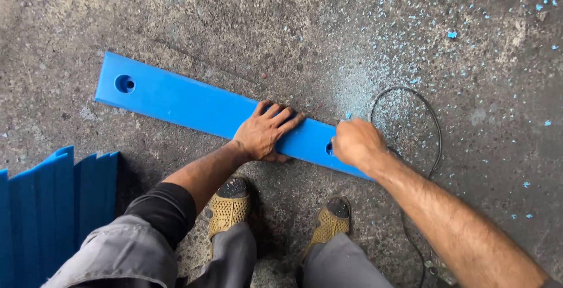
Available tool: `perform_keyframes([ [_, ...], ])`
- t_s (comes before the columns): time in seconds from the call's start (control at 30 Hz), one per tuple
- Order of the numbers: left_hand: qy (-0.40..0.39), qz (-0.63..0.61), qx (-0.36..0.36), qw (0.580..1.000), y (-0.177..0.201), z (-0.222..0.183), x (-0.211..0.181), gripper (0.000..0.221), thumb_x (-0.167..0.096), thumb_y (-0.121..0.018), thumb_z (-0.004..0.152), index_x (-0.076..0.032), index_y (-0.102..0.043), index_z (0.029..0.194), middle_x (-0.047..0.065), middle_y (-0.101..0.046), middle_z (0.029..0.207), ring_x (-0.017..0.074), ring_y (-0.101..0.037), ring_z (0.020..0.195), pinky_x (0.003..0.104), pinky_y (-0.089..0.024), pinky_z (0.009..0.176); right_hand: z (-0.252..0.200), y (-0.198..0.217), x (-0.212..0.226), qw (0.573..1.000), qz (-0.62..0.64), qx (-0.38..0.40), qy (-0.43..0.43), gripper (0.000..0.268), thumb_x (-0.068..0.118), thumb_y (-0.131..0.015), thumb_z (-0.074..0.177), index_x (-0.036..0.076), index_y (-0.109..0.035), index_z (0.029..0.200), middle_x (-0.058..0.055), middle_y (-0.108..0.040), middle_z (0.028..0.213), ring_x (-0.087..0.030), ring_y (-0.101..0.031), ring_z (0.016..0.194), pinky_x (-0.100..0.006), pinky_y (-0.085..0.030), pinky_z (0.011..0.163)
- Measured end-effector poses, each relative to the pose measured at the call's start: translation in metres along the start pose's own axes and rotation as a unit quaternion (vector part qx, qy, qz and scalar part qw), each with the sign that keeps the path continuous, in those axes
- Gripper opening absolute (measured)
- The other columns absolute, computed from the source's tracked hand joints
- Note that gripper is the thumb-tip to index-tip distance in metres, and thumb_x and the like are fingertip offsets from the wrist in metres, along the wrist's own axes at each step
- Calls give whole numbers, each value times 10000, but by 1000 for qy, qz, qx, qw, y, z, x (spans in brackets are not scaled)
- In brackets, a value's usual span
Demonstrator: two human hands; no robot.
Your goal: Trimming and sanding the edges of blue plastic components using a router and an angle grinder.
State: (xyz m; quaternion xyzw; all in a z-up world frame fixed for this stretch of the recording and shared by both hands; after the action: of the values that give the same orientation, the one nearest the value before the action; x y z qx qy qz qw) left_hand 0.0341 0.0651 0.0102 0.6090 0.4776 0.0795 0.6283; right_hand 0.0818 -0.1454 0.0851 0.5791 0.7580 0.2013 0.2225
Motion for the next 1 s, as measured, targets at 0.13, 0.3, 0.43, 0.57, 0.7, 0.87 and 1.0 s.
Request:
perform_keyframes([
  [0.13, 0, -26, -37, 999, -2, -2, -5, 1207, -707, -817, 615, -160, -312, 1566, 107, -519, 1323, 331, -465, 1274, 574, -278, 1142, -28, -1, -9, 997, -29, -31, 66, 277, 264, -655, 924, 5, -752, 909, -242, -733, 865, -418, -729, 849, -526, -593, 810],
  [0.3, 6, -13, -47, 999, 1, -1, -9, 1218, -707, -817, 612, -130, -312, 1558, 123, -515, 1321, 330, -469, 1272, 564, -267, 1154, -54, -22, -10, 990, -43, -49, 129, 307, 269, -608, 942, 7, -680, 1086, -217, -691, 930, -402, -727, 804, -563, -596, 736],
  [0.43, 32, -18, -57, 998, 0, -2, -11, 1258, -705, -831, 591, -107, -307, 1565, 128, -515, 1305, 333, -467, 1283, 557, -261, 1171, -59, -66, -12, 990, -84, -63, 91, 303, 99, -566, 906, -2, -642, 1182, -230, -657, 1048, -384, -735, 772, -531, -614, 657],
  [0.57, 32, -28, -91, 995, -5, -2, -11, 1268, -677, -863, 517, -123, -347, 1534, 111, -524, 1294, 325, -473, 1274, 557, -275, 1142, -68, -73, 10, 987, -79, -92, 103, 376, 48, -586, 862, -45, -629, 1223, -228, -669, 1068, -349, -752, 753, -485, -618, 616],
  [0.7, 32, -37, -84, 995, 2, -4, -12, 1222, -661, -871, 530, -134, -387, 1521, 93, -534, 1269, 312, -482, 1254, 549, -287, 1136, -43, -46, 37, 990, -75, -71, 94, 351, 3, -592, 844, -69, -667, 1180, -264, -681, 1027, -360, -755, 715, -476, -628, 572],
  [0.87, 27, -39, -75, 996, 1, -2, -10, 1244, -677, -858, 486, -128, -418, 1512, 60, -543, 1275, 285, -485, 1256, 528, -292, 1135, -15, -24, 39, 991, -99, -40, 80, 136, 89, -672, 813, 54, -790, 869, -210, -741, 912, -384, -745, 880, -503, -613, 773],
  [1.0, 24, -51, -82, 995, 0, -3, -9, 1210, -702, -847, 538, -126, -421, 1513, 77, -544, 1279, 294, -489, 1246, 527, -295, 1137, -12, -20, 19, 998, -68, 2, 10, 137, 129, -706, 825, 67, -797, 906, -188, -764, 949, -359, -768, 878, -481, -619, 829],
])
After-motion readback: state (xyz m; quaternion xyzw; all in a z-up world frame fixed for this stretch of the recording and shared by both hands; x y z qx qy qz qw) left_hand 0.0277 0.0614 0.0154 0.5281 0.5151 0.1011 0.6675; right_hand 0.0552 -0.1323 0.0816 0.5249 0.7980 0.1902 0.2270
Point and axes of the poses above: each hand's wrist, its own z-axis towards the middle knuckle, its own y-axis out of the back of the hand, x = y × z, the point moved 3 cm from there along z, towards the middle knuckle
